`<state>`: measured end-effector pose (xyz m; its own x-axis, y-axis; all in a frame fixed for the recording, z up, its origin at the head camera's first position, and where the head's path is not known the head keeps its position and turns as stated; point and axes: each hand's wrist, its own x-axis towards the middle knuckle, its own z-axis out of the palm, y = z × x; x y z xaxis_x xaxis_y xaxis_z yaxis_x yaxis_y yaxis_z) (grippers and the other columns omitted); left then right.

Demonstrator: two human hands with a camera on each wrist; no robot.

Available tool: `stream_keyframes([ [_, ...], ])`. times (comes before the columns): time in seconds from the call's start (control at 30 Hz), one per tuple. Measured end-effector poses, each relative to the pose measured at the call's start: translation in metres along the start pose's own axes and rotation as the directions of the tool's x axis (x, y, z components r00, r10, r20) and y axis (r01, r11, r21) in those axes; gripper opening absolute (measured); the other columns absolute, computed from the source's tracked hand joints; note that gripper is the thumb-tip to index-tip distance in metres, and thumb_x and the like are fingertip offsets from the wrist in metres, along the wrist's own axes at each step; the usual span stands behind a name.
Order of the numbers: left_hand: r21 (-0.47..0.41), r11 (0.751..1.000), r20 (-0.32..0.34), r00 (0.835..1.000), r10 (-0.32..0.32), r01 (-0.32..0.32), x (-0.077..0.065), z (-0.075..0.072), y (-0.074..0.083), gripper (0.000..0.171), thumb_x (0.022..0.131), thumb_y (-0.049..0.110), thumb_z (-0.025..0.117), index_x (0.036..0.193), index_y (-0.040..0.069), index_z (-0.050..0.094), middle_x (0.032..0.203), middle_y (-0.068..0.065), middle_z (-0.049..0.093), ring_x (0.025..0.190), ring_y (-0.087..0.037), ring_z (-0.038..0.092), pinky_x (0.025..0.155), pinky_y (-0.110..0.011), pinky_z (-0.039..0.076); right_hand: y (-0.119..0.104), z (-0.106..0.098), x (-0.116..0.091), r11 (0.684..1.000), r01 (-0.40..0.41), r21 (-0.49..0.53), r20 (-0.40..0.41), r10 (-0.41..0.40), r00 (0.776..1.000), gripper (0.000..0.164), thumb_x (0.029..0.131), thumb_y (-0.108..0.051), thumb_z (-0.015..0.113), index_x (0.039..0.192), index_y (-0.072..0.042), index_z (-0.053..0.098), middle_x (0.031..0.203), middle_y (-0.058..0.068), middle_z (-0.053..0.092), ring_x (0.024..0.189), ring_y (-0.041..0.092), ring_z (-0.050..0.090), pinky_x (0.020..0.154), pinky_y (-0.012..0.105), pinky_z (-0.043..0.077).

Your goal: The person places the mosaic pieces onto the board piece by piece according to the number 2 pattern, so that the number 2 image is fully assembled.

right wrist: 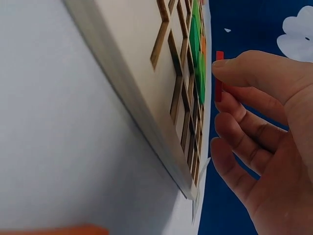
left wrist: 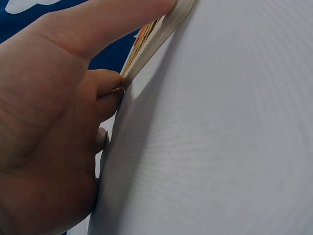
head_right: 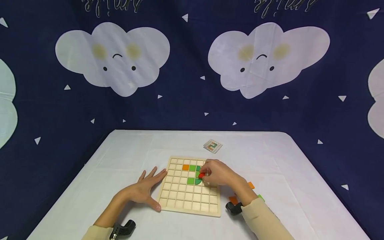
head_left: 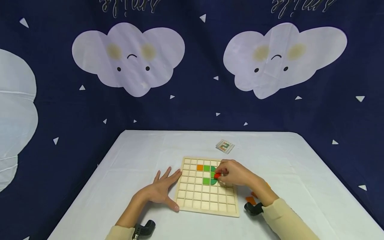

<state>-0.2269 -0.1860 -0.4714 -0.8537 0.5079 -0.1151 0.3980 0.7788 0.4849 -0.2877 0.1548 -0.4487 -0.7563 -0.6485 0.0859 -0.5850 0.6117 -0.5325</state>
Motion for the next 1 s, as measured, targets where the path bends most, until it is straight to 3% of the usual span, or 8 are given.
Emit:
stream_keyframes([
  [0.17, 0.002, 1.000, -0.002, 1.000, -0.008, 0.008, -0.001, 0.000, 0.000, 0.136, 0.044, 0.072, 0.080, 0.155, 0.017, 0.022, 0.160, 0.002, 0.014, 0.145, -0.030, -0.004, 0.111, -0.057, -0.011, 0.001, -0.001, -0.001, 1.000, -0.010, 0.001, -0.006, 0.010, 1.000, 0.021, 0.080, -0.013, 0.076, 0.100, -0.020, 0.075, 0.088, -0.012, 0.058, 0.074, 0.013, 0.054, 0.061, 0.026, 0.048],
  [0.6, -0.001, 1.000, -0.001, 1.000, -0.003, 0.003, -0.001, 0.001, 0.000, 0.136, 0.045, 0.072, 0.080, 0.155, 0.018, 0.021, 0.160, 0.002, 0.014, 0.145, -0.029, -0.004, 0.111, -0.056, -0.011, -0.007, 0.003, 0.010, 0.997, 0.065, -0.030, -0.007, -0.065, 0.998, 0.016, 0.083, -0.019, 0.074, 0.099, -0.022, 0.075, 0.089, -0.012, 0.059, 0.073, 0.007, 0.053, 0.062, 0.026, 0.048],
  [1.0, 0.003, 1.000, 0.004, 1.000, -0.005, 0.005, 0.001, 0.002, -0.002, 0.136, 0.044, 0.073, 0.079, 0.155, 0.019, 0.020, 0.160, 0.005, 0.012, 0.145, -0.027, -0.006, 0.111, -0.055, -0.013, -0.024, 0.006, 0.018, 0.995, 0.092, -0.039, 0.022, -0.092, 0.996, 0.021, 0.084, -0.019, 0.073, 0.105, -0.017, 0.074, 0.091, -0.011, 0.058, 0.076, 0.009, 0.055, 0.065, 0.024, 0.050],
])
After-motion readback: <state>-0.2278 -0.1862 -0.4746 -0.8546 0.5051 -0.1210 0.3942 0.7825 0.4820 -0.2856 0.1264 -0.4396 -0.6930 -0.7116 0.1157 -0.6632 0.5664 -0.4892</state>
